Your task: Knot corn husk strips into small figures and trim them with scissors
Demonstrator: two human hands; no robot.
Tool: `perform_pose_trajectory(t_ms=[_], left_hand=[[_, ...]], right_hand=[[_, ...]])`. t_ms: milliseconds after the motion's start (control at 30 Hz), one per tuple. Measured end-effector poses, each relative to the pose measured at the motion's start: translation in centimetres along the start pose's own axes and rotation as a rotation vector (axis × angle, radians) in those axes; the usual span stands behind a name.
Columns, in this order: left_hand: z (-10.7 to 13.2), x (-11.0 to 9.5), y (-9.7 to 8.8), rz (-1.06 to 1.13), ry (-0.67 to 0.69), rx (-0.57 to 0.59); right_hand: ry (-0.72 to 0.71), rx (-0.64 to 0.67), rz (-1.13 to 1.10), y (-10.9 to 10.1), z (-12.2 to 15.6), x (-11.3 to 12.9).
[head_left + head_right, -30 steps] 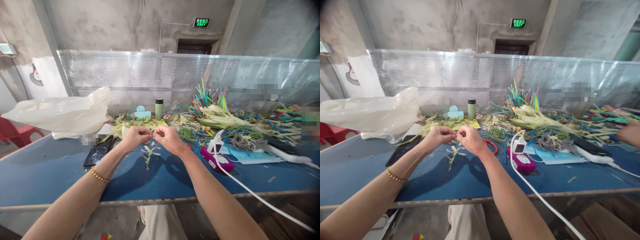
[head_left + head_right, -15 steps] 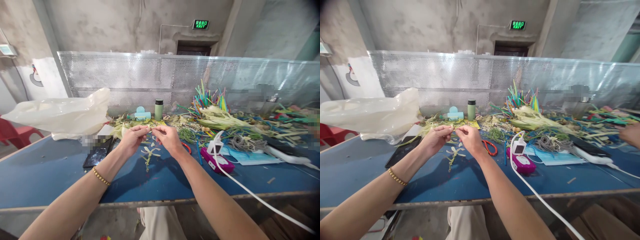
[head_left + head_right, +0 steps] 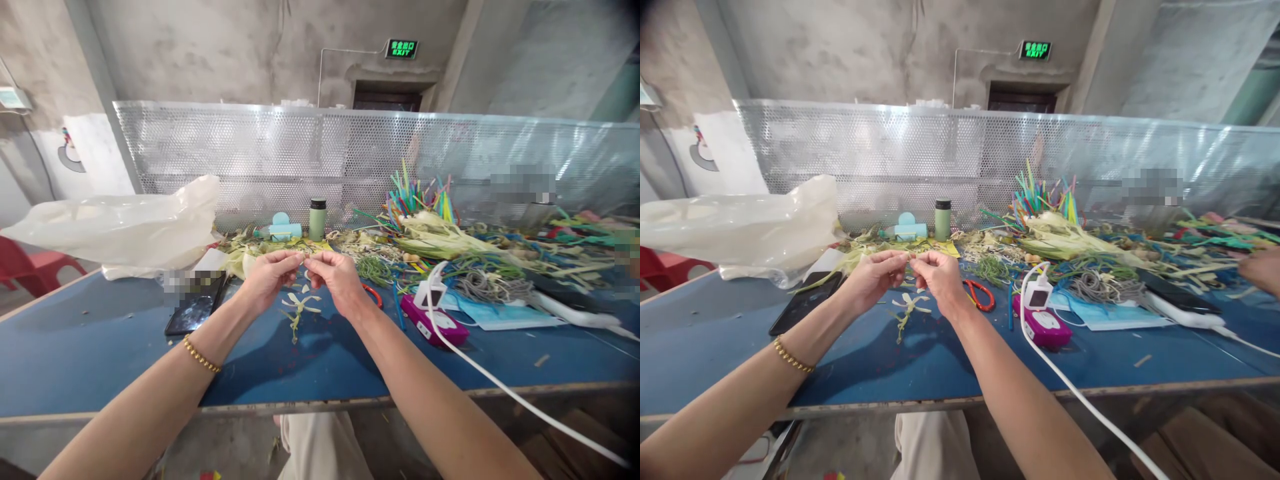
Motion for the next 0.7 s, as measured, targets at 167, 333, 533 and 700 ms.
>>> perform_pose_trajectory(t_ms=[167,333,533,700], left_hand=[[-0.1,-1.4,-0.3,-0.467,0.143,-0.038],[-0.1,-1.7,-0.5,-0.663,0.224,-0.098],[-0.1,-0.7,-0.6,-0.572,0.203,-0.130],[-0.6,-0.8,-1.0,-0.714,0.117,-0.021]], right_hand=[[-0.086,0.068,0.327,-0.1,0.1,0.9],[-0.193,0.045,0.510,-0.3,0.0,1.3],[-0.126,0.047,0.325,-0.5,-0.3,0.4],[-0.096,0.088,0.455,-1.2,-0.4,0.3]])
Point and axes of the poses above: each hand's wrist, its own z-axis away from the middle knuckle, its own y-axis out of the palm, x = y × z, the point moved 5 cm from there along -z, towards the middle knuckle, and after that the axes turned 4 degrees about x, right-handed, at the moved point
